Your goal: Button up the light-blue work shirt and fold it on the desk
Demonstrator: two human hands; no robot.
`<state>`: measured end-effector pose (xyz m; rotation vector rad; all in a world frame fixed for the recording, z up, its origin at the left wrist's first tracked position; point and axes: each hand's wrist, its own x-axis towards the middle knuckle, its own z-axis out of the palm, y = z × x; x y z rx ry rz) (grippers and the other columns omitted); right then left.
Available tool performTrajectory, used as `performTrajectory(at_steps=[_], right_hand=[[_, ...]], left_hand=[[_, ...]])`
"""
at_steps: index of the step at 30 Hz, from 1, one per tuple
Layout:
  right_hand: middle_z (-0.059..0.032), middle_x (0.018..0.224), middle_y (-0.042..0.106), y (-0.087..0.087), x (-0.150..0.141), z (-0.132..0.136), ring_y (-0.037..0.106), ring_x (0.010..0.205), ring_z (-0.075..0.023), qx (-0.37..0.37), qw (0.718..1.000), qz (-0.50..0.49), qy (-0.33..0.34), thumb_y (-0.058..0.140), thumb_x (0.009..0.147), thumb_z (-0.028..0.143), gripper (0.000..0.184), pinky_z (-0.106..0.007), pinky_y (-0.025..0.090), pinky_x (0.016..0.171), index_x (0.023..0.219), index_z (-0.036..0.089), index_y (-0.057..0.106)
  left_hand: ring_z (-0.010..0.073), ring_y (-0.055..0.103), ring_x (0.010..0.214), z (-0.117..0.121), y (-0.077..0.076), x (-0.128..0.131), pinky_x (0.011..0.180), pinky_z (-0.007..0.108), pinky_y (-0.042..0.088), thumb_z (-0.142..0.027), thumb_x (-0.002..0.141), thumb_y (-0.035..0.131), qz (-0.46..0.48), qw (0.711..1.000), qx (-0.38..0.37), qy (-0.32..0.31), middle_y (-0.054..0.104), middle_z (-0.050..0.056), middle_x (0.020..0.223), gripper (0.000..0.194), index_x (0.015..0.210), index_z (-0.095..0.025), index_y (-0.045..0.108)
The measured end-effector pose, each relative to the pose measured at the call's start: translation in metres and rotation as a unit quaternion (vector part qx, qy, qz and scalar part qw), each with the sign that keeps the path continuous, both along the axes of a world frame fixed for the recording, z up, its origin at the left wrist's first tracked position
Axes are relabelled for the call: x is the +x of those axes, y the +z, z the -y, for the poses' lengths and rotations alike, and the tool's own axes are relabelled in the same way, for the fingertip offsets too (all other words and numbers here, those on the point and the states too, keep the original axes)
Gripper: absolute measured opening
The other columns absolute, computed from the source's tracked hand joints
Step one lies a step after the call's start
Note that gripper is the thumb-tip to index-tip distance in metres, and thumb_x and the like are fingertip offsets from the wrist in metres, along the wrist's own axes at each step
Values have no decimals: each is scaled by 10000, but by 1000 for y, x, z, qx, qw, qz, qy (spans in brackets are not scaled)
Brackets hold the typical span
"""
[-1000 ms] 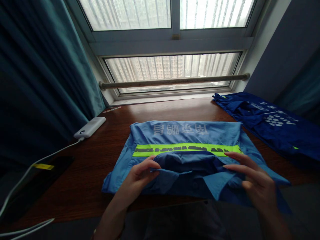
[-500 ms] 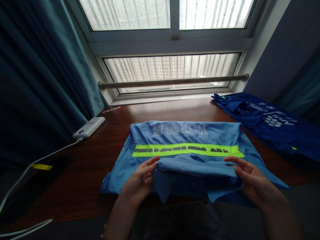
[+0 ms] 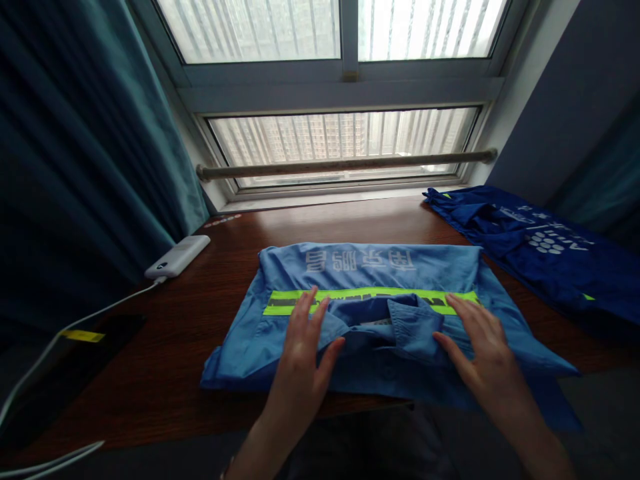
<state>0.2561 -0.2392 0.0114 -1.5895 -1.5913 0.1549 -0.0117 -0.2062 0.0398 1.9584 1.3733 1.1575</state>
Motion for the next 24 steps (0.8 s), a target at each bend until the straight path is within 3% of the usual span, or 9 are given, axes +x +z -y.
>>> performTrajectory(at_steps=[3,5,8,12,15,17,19,21,24], right_hand=[[-89,1008,599,-1,11,5,542,962,-259,-45,994,92,27,556,767,447,589,-421,414,855,1279,205,394],[-59,907,621,4,20,8,583,828,-235,-83,989,112,56,611,719,444,595,-361,466,744,1245,223,443],[-9,783,629,11,32,13,588,663,-181,-144,975,105,129,653,688,380,416,-269,468,583,1082,264,584],[28,564,567,13,45,21,523,485,-126,-226,950,87,196,621,729,331,245,-211,410,450,960,253,647],[3,684,614,16,47,29,573,584,-151,-199,960,87,177,622,730,321,307,-227,462,512,1027,247,616],[-42,944,624,22,41,34,599,818,-201,-112,977,86,157,610,741,294,359,-281,497,699,1096,252,575],[-60,1122,563,29,28,36,536,1013,-239,-42,981,92,166,617,733,279,435,-336,451,860,1158,259,529],[-65,1134,557,36,11,33,509,1053,-250,-32,974,104,198,647,706,283,494,-355,439,887,1179,254,508],[-73,1066,582,40,-12,20,529,996,-239,-56,969,108,214,632,716,231,473,-365,462,841,1171,230,504]], left_hand=[[294,210,1285,0,-9,2,1034,523,138,-250,793,540,-135,985,1,-109,372,68,1350,421,1208,-283,482],[312,240,1267,-3,-13,1,1014,573,116,-221,789,538,-181,972,0,-147,461,72,1277,325,1108,-276,559],[301,309,1229,-6,-11,-3,1011,584,83,-193,769,562,-200,960,2,-193,581,58,1099,188,934,-259,621],[295,381,1167,-5,3,-6,1029,553,81,-300,712,646,-200,946,-16,-253,617,50,936,132,829,-241,634],[287,362,1188,0,11,-7,1038,537,76,-295,777,569,-195,943,-16,-269,603,55,1013,118,852,-249,648],[275,342,1213,2,12,-7,1046,526,37,-244,820,498,-186,946,-4,-266,588,55,1073,169,895,-253,649],[262,350,1217,4,12,-4,1050,512,-20,-212,834,466,-172,949,15,-262,596,53,1074,208,940,-248,641],[249,384,1199,5,9,2,1059,494,-32,-192,835,461,-153,953,31,-258,614,50,1046,235,1000,-243,620],[238,447,1145,9,5,19,1070,455,121,-194,826,481,-114,964,45,-235,605,62,1070,291,1103,-232,564]])
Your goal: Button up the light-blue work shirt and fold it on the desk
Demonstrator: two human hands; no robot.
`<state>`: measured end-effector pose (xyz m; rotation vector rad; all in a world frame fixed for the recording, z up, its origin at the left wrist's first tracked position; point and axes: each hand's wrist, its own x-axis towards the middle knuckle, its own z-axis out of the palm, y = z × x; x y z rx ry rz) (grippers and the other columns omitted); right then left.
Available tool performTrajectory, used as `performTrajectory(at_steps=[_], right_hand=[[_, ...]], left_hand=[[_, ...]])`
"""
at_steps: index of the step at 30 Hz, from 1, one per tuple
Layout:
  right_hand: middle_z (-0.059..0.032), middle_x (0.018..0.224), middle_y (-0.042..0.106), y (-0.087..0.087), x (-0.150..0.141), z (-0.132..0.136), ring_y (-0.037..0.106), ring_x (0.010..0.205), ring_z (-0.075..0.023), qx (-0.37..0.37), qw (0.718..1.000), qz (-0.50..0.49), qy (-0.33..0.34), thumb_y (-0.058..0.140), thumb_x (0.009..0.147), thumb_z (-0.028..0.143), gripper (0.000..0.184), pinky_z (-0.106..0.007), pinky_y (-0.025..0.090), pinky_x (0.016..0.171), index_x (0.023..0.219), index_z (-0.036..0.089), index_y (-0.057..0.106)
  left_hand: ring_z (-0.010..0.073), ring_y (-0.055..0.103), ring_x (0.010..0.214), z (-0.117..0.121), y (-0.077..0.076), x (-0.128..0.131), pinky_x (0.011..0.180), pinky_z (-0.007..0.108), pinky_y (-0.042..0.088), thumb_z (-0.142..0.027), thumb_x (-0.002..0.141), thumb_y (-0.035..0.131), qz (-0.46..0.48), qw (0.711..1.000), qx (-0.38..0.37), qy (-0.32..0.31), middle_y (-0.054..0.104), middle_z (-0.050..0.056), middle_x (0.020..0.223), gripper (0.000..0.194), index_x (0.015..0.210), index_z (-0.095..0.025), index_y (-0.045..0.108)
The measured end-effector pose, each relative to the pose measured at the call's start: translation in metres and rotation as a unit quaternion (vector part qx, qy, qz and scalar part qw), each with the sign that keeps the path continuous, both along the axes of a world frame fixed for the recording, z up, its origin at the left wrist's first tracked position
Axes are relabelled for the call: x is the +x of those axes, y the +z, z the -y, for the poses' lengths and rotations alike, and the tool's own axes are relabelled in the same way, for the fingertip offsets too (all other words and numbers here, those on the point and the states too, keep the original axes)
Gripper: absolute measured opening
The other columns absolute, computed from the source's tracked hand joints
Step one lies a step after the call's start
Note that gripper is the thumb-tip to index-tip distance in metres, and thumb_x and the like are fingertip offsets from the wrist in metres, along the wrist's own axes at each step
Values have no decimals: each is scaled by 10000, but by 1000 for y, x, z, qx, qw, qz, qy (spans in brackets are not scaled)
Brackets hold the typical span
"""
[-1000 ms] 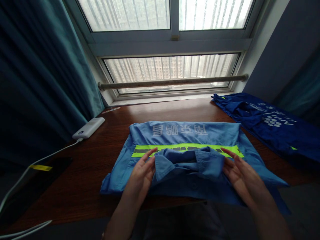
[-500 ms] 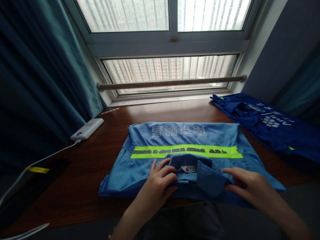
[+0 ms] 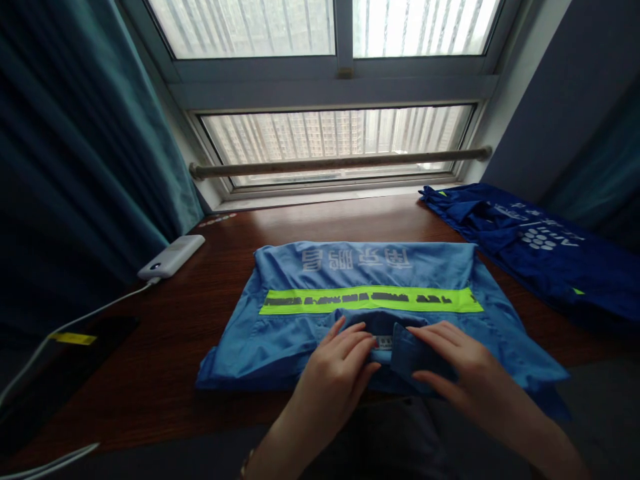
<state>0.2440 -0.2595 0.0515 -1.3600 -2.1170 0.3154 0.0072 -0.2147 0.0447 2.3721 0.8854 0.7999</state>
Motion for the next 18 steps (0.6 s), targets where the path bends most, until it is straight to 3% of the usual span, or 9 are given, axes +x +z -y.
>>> performTrajectory(at_steps=[4,7,9,13,18], right_hand=[[-53,895,582,5,-13,-8,547,829,-166,-10,998,-24,56,474,791,94,260,-279,471,705,1005,210,566],[-30,744,517,10,-14,-1,495,697,-132,38,992,-25,116,414,821,80,192,-246,412,596,832,189,572],[-28,736,499,12,-13,3,470,685,-136,52,990,12,130,423,817,84,171,-261,389,598,826,183,561],[-28,720,494,3,-5,7,452,674,-146,62,988,81,115,401,807,63,164,-270,362,584,782,177,517],[5,604,428,-19,7,7,428,572,-126,165,983,65,46,435,802,65,144,-257,335,542,733,190,456]], left_hand=[[251,504,1053,11,-5,31,963,426,339,-223,774,568,30,999,27,23,563,113,1123,423,1183,-174,476],[218,553,860,22,-10,45,773,373,438,-134,790,486,52,995,79,14,611,95,918,219,998,-161,550],[197,541,772,28,-17,45,680,342,429,-98,796,424,70,988,135,5,605,80,808,178,875,-172,565],[179,514,728,32,-32,35,642,318,405,-84,783,446,60,972,227,-3,606,70,764,171,841,-192,564],[149,499,664,29,-33,40,595,290,390,-73,791,467,-6,970,240,-27,601,58,725,134,788,-163,566]])
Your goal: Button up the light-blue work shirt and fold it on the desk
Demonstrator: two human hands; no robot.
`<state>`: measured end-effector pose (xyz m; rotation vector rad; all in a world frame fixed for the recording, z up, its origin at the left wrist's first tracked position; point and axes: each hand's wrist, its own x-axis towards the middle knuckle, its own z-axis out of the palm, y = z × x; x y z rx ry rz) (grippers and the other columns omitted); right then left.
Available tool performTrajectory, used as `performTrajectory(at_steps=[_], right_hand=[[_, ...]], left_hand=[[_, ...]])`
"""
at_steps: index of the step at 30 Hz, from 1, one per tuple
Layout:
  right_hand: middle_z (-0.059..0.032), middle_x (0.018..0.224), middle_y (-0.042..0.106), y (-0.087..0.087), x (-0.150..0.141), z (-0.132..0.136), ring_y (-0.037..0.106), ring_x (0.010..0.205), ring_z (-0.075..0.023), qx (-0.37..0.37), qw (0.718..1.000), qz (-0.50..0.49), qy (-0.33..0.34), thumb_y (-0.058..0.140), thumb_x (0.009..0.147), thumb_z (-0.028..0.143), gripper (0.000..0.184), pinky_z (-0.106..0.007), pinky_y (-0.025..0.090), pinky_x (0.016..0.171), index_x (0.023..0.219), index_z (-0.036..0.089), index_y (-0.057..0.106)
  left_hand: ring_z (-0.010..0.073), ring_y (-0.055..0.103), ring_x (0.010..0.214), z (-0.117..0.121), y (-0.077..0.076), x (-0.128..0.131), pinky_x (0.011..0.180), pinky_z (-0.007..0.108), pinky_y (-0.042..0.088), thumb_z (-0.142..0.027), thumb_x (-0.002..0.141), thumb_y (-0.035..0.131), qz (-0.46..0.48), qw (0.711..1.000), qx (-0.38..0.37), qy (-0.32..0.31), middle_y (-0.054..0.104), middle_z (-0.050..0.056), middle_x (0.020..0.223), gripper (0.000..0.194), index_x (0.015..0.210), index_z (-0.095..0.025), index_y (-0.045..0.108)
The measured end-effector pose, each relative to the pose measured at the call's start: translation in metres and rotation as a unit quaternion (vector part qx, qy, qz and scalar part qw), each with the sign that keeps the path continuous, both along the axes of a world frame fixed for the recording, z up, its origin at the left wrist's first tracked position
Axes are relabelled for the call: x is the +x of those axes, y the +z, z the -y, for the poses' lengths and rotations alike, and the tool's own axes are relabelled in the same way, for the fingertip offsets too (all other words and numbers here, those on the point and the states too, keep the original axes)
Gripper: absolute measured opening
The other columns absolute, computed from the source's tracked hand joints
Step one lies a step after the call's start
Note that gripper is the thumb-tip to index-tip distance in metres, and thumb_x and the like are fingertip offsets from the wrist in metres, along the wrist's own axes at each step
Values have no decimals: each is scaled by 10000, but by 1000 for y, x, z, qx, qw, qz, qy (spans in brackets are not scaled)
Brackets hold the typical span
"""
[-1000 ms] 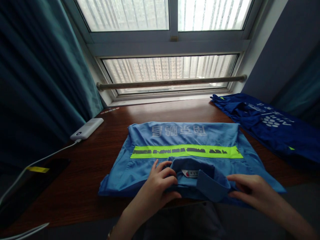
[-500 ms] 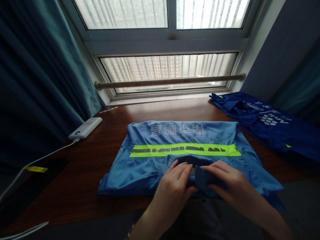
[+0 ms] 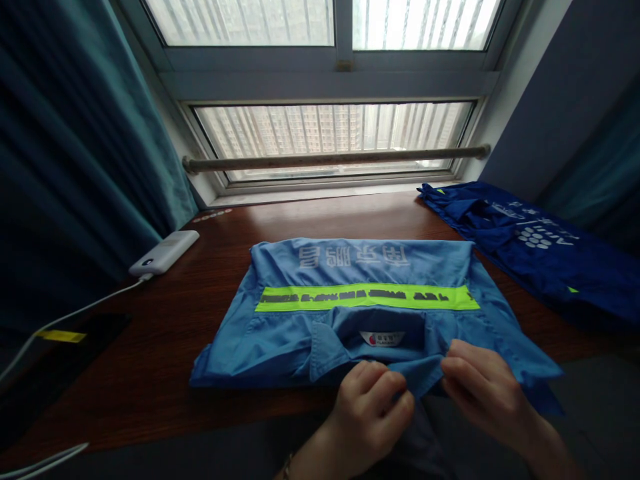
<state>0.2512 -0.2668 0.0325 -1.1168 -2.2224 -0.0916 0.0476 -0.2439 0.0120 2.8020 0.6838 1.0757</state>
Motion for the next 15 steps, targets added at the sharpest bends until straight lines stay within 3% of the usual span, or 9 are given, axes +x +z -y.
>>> performTrajectory(at_steps=[4,6,8,11,13,15], right_hand=[[-1,629,446,-8,5,-7,464,602,-143,-6,995,-18,-99,437,772,76,120,-270,359,560,749,192,453],[-19,681,481,-4,7,-10,491,672,-170,-27,985,-29,-169,427,758,78,117,-301,384,615,752,187,470],[-46,790,528,3,6,-11,517,789,-192,-26,977,-63,-202,411,772,80,138,-333,407,702,788,183,502],[-67,1010,553,12,-2,-10,499,998,-200,-20,986,-105,-127,432,821,135,173,-352,407,853,952,193,530],[-69,1174,512,10,-8,-13,429,1133,-212,-72,994,-54,-66,475,834,222,305,-375,376,938,1138,205,482],[-71,1287,443,0,-12,-21,350,1217,-225,-137,989,16,-62,473,844,310,450,-403,346,984,1273,199,390]], left_hand=[[162,529,721,1,13,3,640,307,415,-212,830,495,-74,996,-32,-34,589,45,722,115,756,-153,561],[163,542,726,0,20,-4,659,309,433,-269,820,527,-56,997,-37,-36,591,35,710,153,730,-148,553],[173,560,809,-4,27,-17,728,315,452,-214,823,520,-2,999,-36,-5,620,46,788,86,802,-146,568],[206,492,1073,-17,31,-36,907,365,409,-117,838,445,24,995,-42,83,599,83,1060,215,1021,-157,552],[227,402,1184,-27,26,-44,972,410,358,-167,855,427,-39,988,-58,134,519,86,1213,307,1155,-167,491],[245,345,1229,-34,16,-46,984,439,341,-257,861,434,-125,975,-69,171,438,77,1303,407,1259,-176,405]])
